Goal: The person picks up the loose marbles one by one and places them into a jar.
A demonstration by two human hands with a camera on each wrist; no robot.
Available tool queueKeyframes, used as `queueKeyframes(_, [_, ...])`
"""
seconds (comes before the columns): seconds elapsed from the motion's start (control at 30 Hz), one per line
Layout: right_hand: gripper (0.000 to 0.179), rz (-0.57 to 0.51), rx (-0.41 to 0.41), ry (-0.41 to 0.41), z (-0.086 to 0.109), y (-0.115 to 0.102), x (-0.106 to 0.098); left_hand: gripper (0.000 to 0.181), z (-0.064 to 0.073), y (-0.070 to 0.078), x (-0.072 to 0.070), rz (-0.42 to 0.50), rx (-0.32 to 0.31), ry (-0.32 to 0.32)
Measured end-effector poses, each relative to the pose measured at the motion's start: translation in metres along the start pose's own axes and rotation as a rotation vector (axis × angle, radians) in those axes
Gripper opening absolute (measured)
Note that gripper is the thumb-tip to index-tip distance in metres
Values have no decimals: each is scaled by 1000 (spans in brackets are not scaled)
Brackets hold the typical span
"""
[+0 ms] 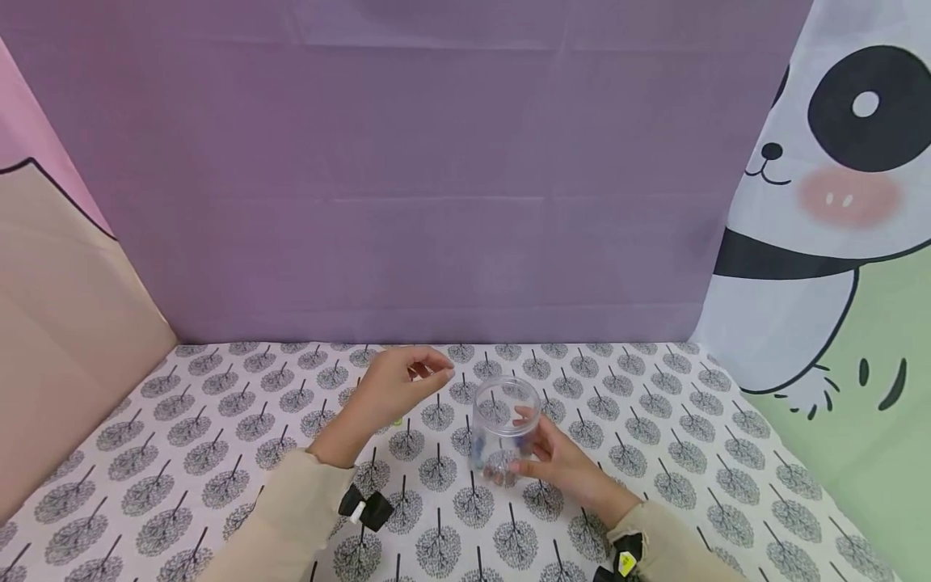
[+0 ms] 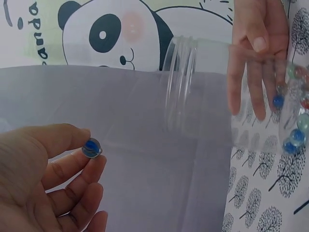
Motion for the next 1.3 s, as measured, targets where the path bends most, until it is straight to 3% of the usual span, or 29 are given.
queueKeyframes(0.43, [89, -22, -8, -16, 0, -1, 0, 14, -1, 13, 15, 35, 0, -23])
queueKeyframes(0.73, [89, -30, -7, -24, -1, 0, 1, 13, -6, 15, 27, 31, 58, -40])
queueKeyframes(1.03, [90, -26, -15, -22, -1, -2, 0, 16, -6, 19, 32, 72, 42, -61])
queueKeyframes(1.3, [89, -52, -21, -33, -1, 0, 1, 14, -7, 14, 36, 58, 31, -83])
Point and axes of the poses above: each hand's wrist, its own z-axis away from the middle knuckle, its own x-axis out of the palm, y = z × x, the point moved 3 cm from there along -z, towards the middle knuckle, and after that the axes turned 11 degrees about z, right-handed, at the moved point
